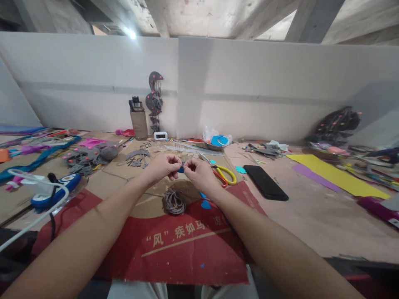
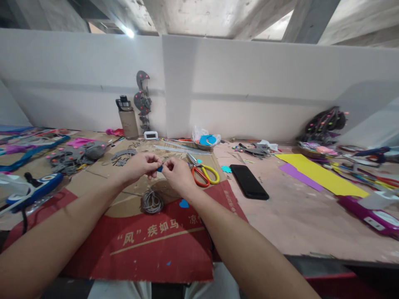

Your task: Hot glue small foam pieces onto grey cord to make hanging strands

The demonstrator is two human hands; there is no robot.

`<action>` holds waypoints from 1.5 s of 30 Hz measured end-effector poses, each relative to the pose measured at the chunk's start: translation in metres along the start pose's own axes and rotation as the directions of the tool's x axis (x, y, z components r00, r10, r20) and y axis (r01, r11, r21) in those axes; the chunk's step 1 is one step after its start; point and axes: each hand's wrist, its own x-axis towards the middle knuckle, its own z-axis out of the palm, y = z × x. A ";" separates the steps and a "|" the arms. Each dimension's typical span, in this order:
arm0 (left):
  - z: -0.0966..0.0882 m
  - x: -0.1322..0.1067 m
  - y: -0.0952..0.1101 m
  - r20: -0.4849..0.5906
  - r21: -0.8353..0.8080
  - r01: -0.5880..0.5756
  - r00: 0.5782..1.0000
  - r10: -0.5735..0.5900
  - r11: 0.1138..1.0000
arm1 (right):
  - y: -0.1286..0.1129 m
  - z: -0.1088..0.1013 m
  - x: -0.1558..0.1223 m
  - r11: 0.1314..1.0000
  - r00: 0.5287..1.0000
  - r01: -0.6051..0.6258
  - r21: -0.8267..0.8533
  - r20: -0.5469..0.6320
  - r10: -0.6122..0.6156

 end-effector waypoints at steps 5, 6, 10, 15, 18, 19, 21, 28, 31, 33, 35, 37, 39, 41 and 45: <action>0.000 0.000 0.000 0.002 -0.004 -0.001 1.000 0.001 1.000 | 0.002 0.000 0.000 1.000 1.000 0.019 0.002 -0.003 -0.019; -0.001 0.000 0.000 0.004 -0.010 -0.004 1.000 0.004 1.000 | 0.002 -0.001 0.000 1.000 1.000 0.021 0.004 -0.004 -0.021; -0.001 -0.001 0.001 0.027 -0.091 0.012 1.000 -0.009 0.996 | 0.001 -0.004 0.002 1.000 1.000 0.011 0.008 -0.012 -0.011; -0.002 -0.001 0.005 0.047 -0.227 0.035 0.999 -0.025 0.973 | 0.004 -0.006 0.005 0.999 1.000 0.008 0.031 -0.015 -0.007; -0.001 -0.003 0.008 0.022 -0.192 0.026 1.000 -0.022 0.981 | 0.004 -0.007 0.006 0.999 1.000 0.016 0.029 -0.010 -0.016; 0.000 -0.004 0.009 0.019 -0.145 0.017 1.000 -0.014 0.989 | 0.003 -0.007 0.005 1.000 1.000 0.017 0.019 -0.009 -0.017; 0.001 -0.005 0.009 0.010 -0.025 -0.008 1.000 0.009 1.000 | 0.001 -0.008 0.004 1.000 1.000 0.023 -0.017 -0.006 -0.023; 0.003 -0.006 0.006 -0.038 0.180 -0.088 0.995 0.097 0.980 | -0.002 -0.008 0.001 0.968 0.988 0.142 -0.208 -0.030 -0.152; 0.000 -0.004 0.006 -0.084 0.111 -0.066 0.994 0.075 0.992 | 0.001 -0.010 0.003 0.987 0.990 0.134 -0.092 -0.040 -0.138; -0.003 -0.003 0.005 -0.128 0.052 -0.076 0.988 0.082 0.996 | 0.002 -0.011 0.004 0.994 0.992 0.110 -0.008 -0.068 -0.110; -0.005 -0.002 0.004 -0.152 0.002 -0.099 0.983 0.098 0.995 | 0.003 -0.010 0.005 0.994 0.993 0.087 0.064 -0.090 -0.081; -0.006 -0.001 0.003 -0.148 -0.028 -0.127 0.982 0.121 0.992 | 0.003 -0.006 0.005 0.983 0.997 0.045 0.176 -0.066 -0.034; -0.004 -0.001 0.003 -0.141 -0.035 -0.157 0.979 0.150 0.987 | 0.003 -0.001 0.005 0.946 1.000 -0.028 0.322 0.006 0.027; -0.002 -0.003 0.004 -0.140 -0.018 -0.180 0.974 0.176 0.983 | 0.003 0.003 0.004 0.884 0.995 -0.090 0.458 0.084 0.057; 0.002 -0.006 0.007 -0.166 0.001 -0.220 0.962 0.217 0.975 | 0.001 0.004 0.003 0.842 0.996 -0.084 0.532 0.074 0.053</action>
